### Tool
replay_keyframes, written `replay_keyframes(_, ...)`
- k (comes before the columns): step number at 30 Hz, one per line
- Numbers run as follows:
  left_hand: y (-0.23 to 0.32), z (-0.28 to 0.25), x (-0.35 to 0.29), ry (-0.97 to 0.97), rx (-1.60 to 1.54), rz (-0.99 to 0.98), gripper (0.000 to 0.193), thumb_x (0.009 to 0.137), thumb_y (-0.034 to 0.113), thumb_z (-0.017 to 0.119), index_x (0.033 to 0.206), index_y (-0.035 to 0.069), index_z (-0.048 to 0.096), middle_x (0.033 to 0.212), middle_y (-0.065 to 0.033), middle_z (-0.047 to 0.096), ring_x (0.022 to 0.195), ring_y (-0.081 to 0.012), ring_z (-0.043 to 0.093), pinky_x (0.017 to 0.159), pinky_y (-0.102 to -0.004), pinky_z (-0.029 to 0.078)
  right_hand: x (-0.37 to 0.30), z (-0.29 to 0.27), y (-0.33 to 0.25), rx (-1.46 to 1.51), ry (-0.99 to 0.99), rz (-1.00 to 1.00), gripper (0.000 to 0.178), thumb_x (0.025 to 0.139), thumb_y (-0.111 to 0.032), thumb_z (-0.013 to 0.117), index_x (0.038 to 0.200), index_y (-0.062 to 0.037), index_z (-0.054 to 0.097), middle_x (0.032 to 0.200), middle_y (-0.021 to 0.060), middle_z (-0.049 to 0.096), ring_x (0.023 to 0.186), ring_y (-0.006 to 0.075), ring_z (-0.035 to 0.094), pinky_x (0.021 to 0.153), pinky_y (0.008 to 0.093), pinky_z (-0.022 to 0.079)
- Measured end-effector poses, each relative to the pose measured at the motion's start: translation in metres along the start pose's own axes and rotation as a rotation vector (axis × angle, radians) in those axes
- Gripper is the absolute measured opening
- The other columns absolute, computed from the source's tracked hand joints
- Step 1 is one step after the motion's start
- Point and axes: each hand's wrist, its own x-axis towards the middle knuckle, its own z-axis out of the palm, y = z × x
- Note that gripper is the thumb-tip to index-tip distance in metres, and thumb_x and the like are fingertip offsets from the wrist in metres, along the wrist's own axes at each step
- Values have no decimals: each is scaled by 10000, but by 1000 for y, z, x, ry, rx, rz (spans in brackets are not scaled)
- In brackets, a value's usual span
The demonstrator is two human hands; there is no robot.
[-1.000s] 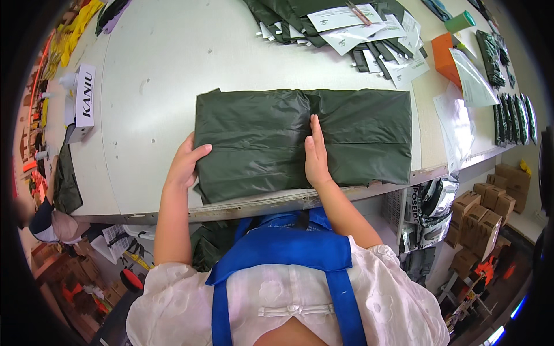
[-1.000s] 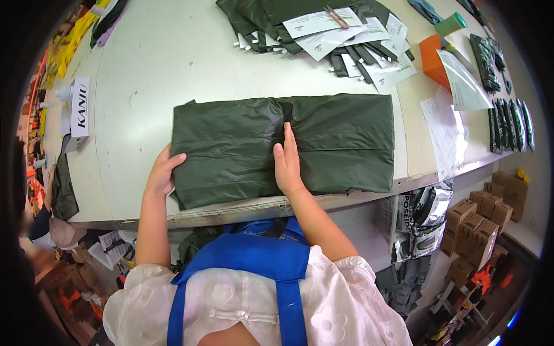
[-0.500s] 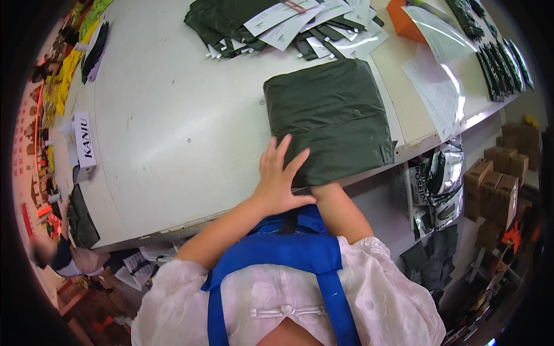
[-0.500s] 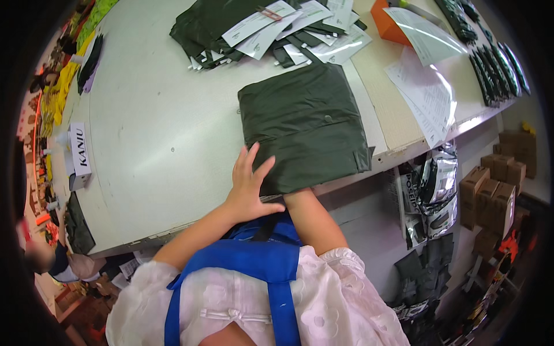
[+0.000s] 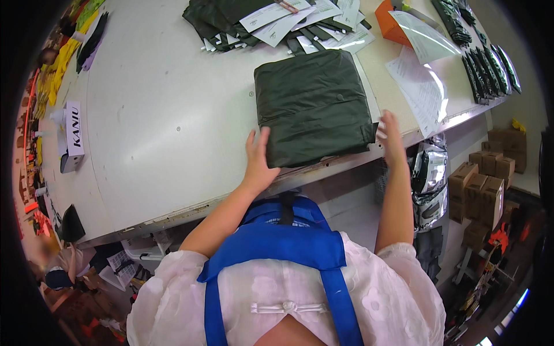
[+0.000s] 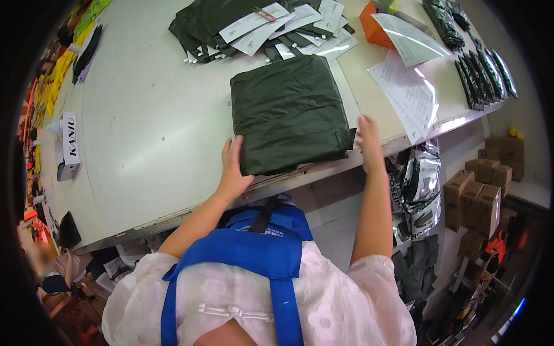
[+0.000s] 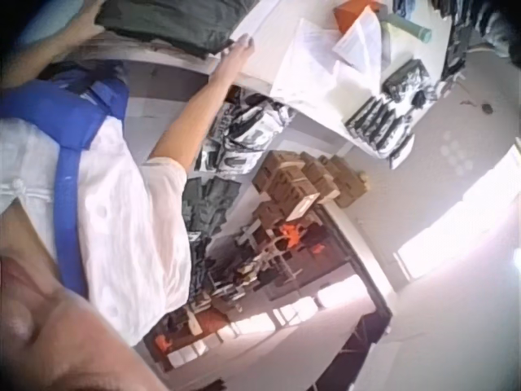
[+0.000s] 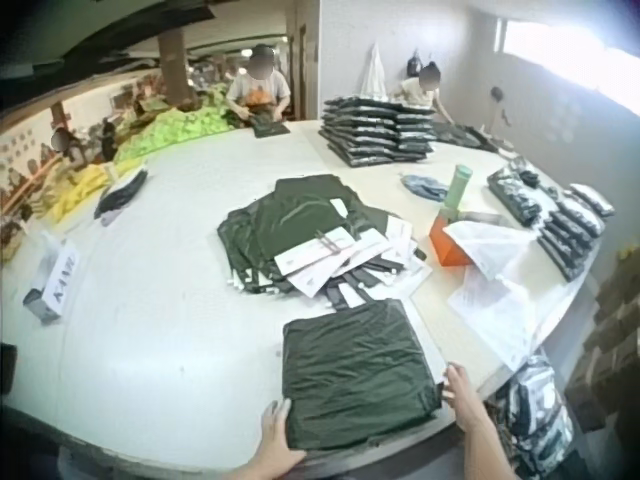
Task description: The person folds a green raincoat on a white table, smoothing the fabric and aligning edges. The person then places the folded raincoat into a clear plastic bag and sets it aside.
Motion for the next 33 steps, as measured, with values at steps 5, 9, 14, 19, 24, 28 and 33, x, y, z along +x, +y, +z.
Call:
replay_keyframes(5, -47, -23, 1, 2, -1369, -495, 677, 829, 187, 678, 1390, 70, 319, 1279, -110, 443, 1127, -262, 485, 1011, -441, 396, -8, 61, 17, 126, -363, 303, 648, 913, -452, 561, 1349, 0, 402, 1298, 145, 525, 1167, 257, 501, 976, 405, 394)
replay_keyframes(9, -45, -7, -13, -90, -1517, -353, 606, 846, 349, 674, 1318, 58, 429, 1223, -62, 517, 1172, -246, 467, 1050, -451, 346, -79, 126, 50, 476, -419, 376, 619, 912, -393, 589, 1355, -22, 366, 1320, 139, 498, 1185, 264, 493, 1006, 425, 376)
replay_keyframes(14, -25, -27, -11, -24, -1173, -347, 739, 840, 153, 687, 1430, 61, 252, 1385, -142, 415, 1219, -271, 485, 1015, -424, 422, -100, 128, 8, -393, -1000, 481, 441, 954, -351, 534, 1192, 20, 528, 1036, 130, 665, 911, 218, 652, 812, 362, 528)
replay_keyframes(19, -19, -31, -15, 73, -1103, -291, 772, 834, 122, 680, 1443, 79, 207, 1373, -140, 417, 1251, -278, 449, 1032, -421, 408, -4, 94, -67, -231, -347, -398, 389, 951, -328, 516, 1154, 1, 555, 1005, 94, 597, 1008, 153, 539, 936, 307, 387)
replay_keyframes(24, -15, -39, -13, 55, -1204, -386, 732, 859, 212, 662, 1436, 84, 229, 1376, -147, 426, 1233, -296, 475, 1031, -438, 415, 42, 131, -45, -238, -754, 317, 691, 819, -437, 674, 1305, 13, 479, 1301, 178, 525, 1162, 240, 528, 1005, 340, 388)
replay_keyframes(28, -26, -53, -18, -84, -1539, -486, 671, 879, 267, 642, 1404, 18, 305, 1303, -159, 510, 1189, -294, 525, 1008, -444, 446, 41, 133, -35, -130, -837, 544, 547, 828, -316, 659, 1235, 26, 528, 1186, 140, 613, 1027, 220, 618, 922, 335, 478)
replay_keyframes(33, -33, -49, -25, -117, -1508, -505, 556, 902, 292, 616, 1331, -6, 425, 1287, -170, 535, 1147, -287, 565, 986, -434, 469, 35, 130, -12, 54, -882, 532, 581, 840, -322, 667, 1269, 31, 497, 1189, 152, 611, 1017, 240, 634, 927, 390, 504)
